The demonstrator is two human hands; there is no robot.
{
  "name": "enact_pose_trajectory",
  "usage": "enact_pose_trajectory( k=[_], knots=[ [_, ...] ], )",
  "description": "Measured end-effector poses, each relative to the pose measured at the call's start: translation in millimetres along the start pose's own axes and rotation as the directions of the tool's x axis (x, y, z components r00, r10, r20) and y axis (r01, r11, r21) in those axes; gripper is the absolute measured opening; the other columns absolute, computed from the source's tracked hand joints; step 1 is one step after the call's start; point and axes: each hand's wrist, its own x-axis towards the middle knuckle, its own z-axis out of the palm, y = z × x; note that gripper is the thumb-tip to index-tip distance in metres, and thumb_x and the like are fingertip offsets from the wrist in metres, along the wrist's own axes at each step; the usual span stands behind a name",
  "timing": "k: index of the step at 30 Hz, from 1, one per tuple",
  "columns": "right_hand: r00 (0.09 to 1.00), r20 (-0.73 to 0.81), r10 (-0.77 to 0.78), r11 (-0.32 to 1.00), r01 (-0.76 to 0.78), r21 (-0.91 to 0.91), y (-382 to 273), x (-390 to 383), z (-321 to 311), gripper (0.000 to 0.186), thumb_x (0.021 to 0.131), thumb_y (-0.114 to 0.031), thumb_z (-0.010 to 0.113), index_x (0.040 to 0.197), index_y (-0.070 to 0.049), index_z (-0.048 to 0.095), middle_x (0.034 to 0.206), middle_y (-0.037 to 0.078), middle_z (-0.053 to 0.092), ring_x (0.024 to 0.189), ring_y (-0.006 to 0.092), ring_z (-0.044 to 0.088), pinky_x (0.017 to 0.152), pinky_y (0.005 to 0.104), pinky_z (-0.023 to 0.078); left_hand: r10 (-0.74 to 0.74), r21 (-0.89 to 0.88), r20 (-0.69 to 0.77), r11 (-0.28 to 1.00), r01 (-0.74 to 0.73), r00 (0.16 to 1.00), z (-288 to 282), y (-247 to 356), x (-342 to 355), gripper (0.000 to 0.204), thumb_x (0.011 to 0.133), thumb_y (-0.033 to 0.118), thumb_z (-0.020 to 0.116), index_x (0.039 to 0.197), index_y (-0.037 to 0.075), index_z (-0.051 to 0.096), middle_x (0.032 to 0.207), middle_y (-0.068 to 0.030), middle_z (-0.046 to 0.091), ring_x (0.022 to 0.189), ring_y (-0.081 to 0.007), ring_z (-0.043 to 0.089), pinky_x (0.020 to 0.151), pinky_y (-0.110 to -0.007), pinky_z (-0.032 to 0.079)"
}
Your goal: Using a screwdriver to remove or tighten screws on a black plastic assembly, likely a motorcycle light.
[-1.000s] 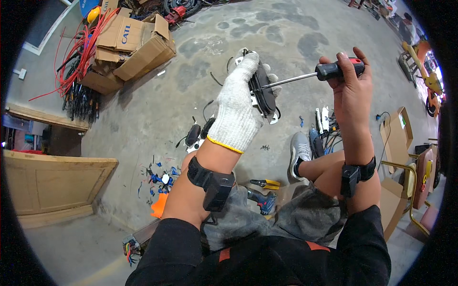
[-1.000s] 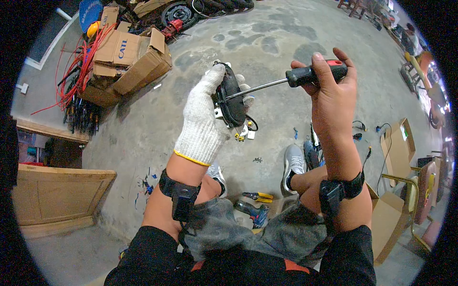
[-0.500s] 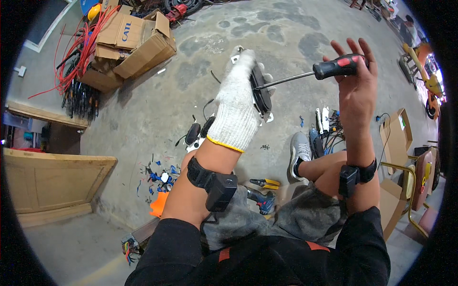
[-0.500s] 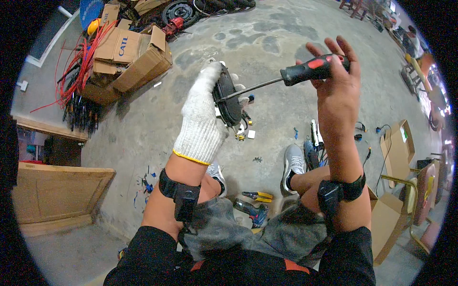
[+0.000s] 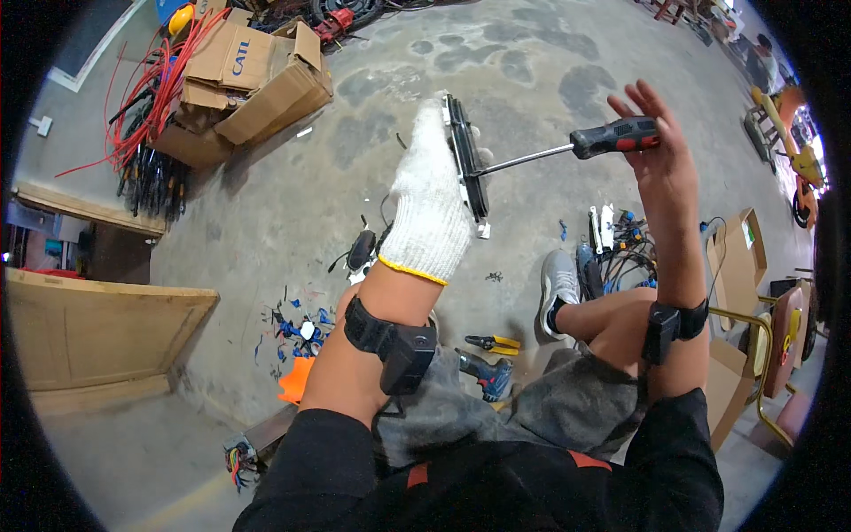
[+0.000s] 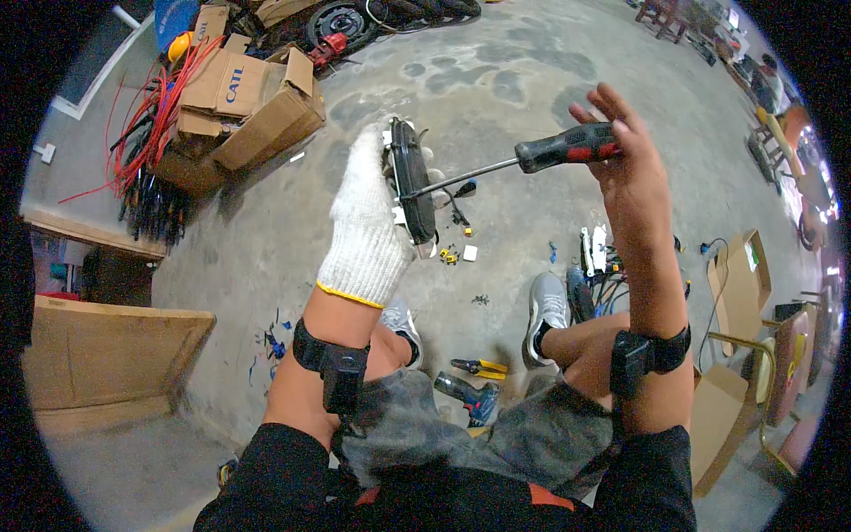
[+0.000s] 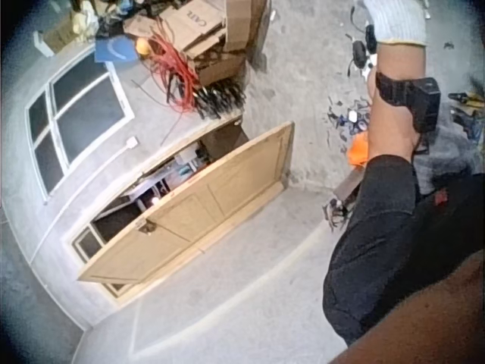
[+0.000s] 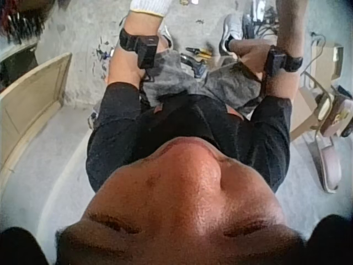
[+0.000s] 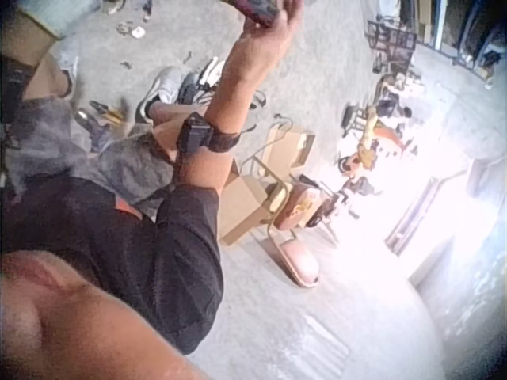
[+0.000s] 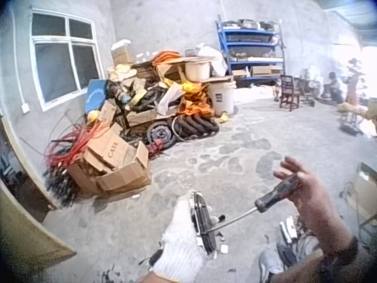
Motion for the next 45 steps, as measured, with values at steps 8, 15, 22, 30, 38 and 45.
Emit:
enact_pose_trajectory(
  k=[8,15,22,30,38,45],
  knots=[
    [0.95,0.0,0.311,0.808,-0.264,-0.527,-10,5,-26,0.049,0.102,-0.04,0.051,0.126,0.003,0.056,0.104,0.016,0.066,0.092,0.0222,0.069,0.082,0.0326,0.056,-0.105,0.076,-0.027,0.991,0.107,0.994,-6,2,2,0.041,0.095,0.049,0.052,0.105,0.012,0.064,0.086,-0.0091,0.066,0.069,-0.0227,0.064,0.057,-0.039,0.055],
    [0.994,0.105,0.043,0.993,-0.031,-0.114,0,-1,-6,0.047,0.098,-0.024,0.051,0.137,0.002,0.044,0.115,0.016,0.064,0.119,0.031,0.057,0.102,0.0428,0.046,-0.064,0.125,-0.039,0.99,0.069,0.997,-6,4,0,0.039,0.094,0.049,0.053,0.102,0.013,0.064,0.085,-0.0093,0.067,0.066,-0.0206,0.063,0.055,-0.037,0.054],
    [0.983,0.105,-0.148,0.935,0.174,-0.308,-15,-13,-5,0.056,0.098,-0.042,0.057,0.129,0.004,0.054,0.108,0.015,0.066,0.098,0.0282,0.07,0.079,0.032,0.058,-0.107,0.08,-0.04,0.991,0.11,0.993,-4,5,-1,0.038,0.094,0.047,0.053,0.105,0.012,0.063,0.086,-0.0113,0.067,0.066,-0.0222,0.064,0.058,-0.038,0.055],
    [0.985,0.174,0.013,0.937,0.049,-0.346,-11,-10,-8,0.057,0.096,-0.018,0.05,0.148,-0.001,0.033,0.144,0.02,0.042,0.131,0.0315,0.048,0.104,0.0428,0.043,-0.125,0.151,-0.065,0.98,0.133,0.99,-3,8,-7,0.042,0.092,0.055,0.052,0.094,0.014,0.063,0.078,-0.0064,0.065,0.061,-0.0195,0.061,0.05,-0.036,0.048],
    [0.916,-0.123,0.381,0.805,-0.394,-0.443,-19,-10,-1,0.045,0.099,-0.043,0.057,0.098,0.001,0.068,0.075,0.008,0.066,0.071,0.013,0.066,0.056,0.0257,0.049,-0.178,0.159,-0.062,0.97,0.186,0.982,-4,10,-10,0.047,0.09,0.06,0.051,0.086,0.015,0.062,0.071,-0.0048,0.061,0.055,-0.0187,0.055,0.05,-0.037,0.046],
    [0.978,0.182,-0.101,0.987,0.122,-0.104,-19,-17,10,0.057,0.096,-0.023,0.06,0.144,-0.001,0.038,0.135,0.019,0.05,0.115,0.0232,0.06,0.095,0.0339,0.049,-0.096,0.083,-0.065,0.991,0.101,0.993,-5,12,-7,0.038,0.096,0.046,0.051,0.109,0.012,0.063,0.088,-0.0117,0.068,0.067,-0.0222,0.065,0.056,-0.038,0.056]
  ],
)
